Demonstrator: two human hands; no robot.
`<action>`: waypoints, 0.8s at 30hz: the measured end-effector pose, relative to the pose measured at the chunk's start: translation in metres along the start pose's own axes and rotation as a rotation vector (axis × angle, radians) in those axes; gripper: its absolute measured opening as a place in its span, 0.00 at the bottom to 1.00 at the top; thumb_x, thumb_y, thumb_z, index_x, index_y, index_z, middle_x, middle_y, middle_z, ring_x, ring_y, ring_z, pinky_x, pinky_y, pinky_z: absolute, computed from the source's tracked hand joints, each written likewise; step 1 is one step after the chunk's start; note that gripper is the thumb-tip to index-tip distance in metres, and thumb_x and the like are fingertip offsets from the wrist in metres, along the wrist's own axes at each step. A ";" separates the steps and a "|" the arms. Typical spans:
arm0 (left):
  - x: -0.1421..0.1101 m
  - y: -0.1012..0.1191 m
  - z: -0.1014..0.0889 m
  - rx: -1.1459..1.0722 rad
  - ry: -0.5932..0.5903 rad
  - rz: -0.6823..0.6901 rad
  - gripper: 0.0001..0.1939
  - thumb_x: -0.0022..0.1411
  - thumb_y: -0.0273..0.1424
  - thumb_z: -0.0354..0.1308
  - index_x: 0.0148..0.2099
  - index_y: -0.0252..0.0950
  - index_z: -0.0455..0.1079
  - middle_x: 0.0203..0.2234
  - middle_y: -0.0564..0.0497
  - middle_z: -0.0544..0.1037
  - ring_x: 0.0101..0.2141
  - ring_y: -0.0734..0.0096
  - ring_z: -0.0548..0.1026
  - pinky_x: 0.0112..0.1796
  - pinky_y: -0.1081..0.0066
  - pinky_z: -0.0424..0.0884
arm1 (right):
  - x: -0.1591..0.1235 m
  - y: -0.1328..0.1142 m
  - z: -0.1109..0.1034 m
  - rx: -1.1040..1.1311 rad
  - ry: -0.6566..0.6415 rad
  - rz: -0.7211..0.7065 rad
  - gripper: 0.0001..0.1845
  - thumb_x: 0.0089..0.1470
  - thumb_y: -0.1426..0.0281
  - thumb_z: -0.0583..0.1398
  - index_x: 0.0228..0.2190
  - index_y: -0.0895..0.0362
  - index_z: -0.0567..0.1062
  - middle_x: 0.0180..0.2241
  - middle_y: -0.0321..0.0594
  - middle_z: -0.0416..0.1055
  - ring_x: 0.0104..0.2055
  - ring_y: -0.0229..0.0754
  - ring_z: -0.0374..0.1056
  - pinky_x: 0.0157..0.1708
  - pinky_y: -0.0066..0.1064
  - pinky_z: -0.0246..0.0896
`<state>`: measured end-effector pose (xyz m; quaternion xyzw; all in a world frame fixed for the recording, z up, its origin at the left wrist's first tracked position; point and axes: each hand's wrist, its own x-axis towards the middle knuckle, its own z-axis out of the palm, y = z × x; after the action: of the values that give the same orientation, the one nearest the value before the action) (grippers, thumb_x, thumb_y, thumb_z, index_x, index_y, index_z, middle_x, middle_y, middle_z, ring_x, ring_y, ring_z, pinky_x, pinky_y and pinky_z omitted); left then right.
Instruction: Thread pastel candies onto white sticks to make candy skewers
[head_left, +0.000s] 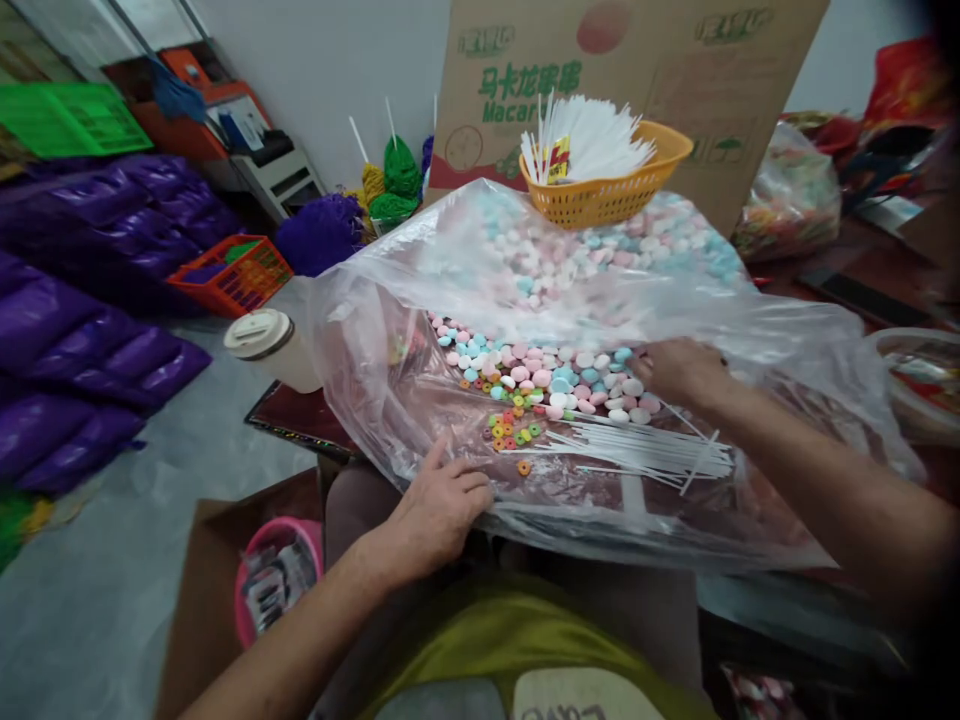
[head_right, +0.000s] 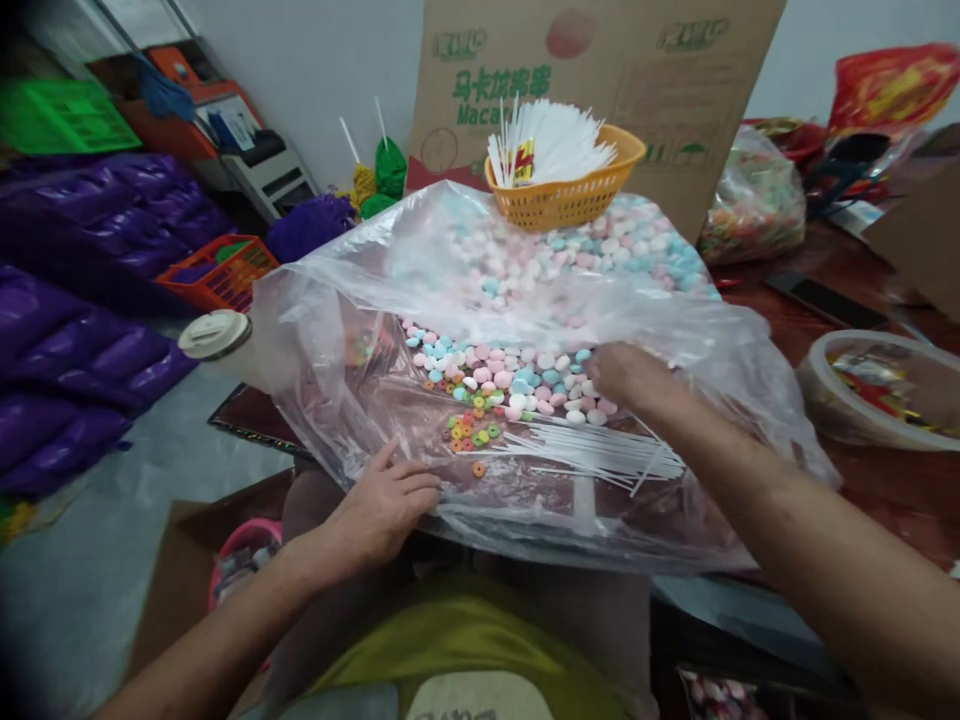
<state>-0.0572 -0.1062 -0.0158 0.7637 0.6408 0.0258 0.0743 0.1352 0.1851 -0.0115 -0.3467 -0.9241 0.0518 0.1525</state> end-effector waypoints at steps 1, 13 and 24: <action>0.000 0.000 0.004 -0.028 0.020 -0.002 0.08 0.58 0.24 0.47 0.35 0.36 0.67 0.31 0.49 0.75 0.38 0.65 0.71 0.53 0.51 0.50 | -0.007 -0.013 -0.003 -0.013 -0.025 -0.066 0.10 0.54 0.69 0.56 0.29 0.61 0.74 0.36 0.50 0.71 0.41 0.49 0.66 0.42 0.41 0.60; 0.010 0.006 0.016 -0.139 -0.098 -0.052 0.06 0.54 0.26 0.49 0.34 0.35 0.66 0.27 0.47 0.75 0.31 0.64 0.72 0.31 0.70 0.65 | -0.008 -0.126 0.054 -0.071 -0.157 -0.836 0.17 0.55 0.70 0.52 0.46 0.58 0.69 0.50 0.49 0.65 0.55 0.52 0.55 0.54 0.55 0.39; 0.018 0.006 0.007 -0.183 -0.163 -0.052 0.10 0.58 0.29 0.46 0.34 0.36 0.69 0.28 0.45 0.76 0.30 0.60 0.74 0.30 0.68 0.65 | 0.039 -0.140 0.049 -0.085 -0.237 -0.100 0.19 0.58 0.64 0.46 0.42 0.58 0.71 0.44 0.50 0.70 0.46 0.51 0.62 0.41 0.43 0.56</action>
<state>-0.0468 -0.0902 -0.0232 0.7363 0.6474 0.0202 0.1960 0.0045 0.1051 -0.0205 -0.2978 -0.9531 0.0458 0.0299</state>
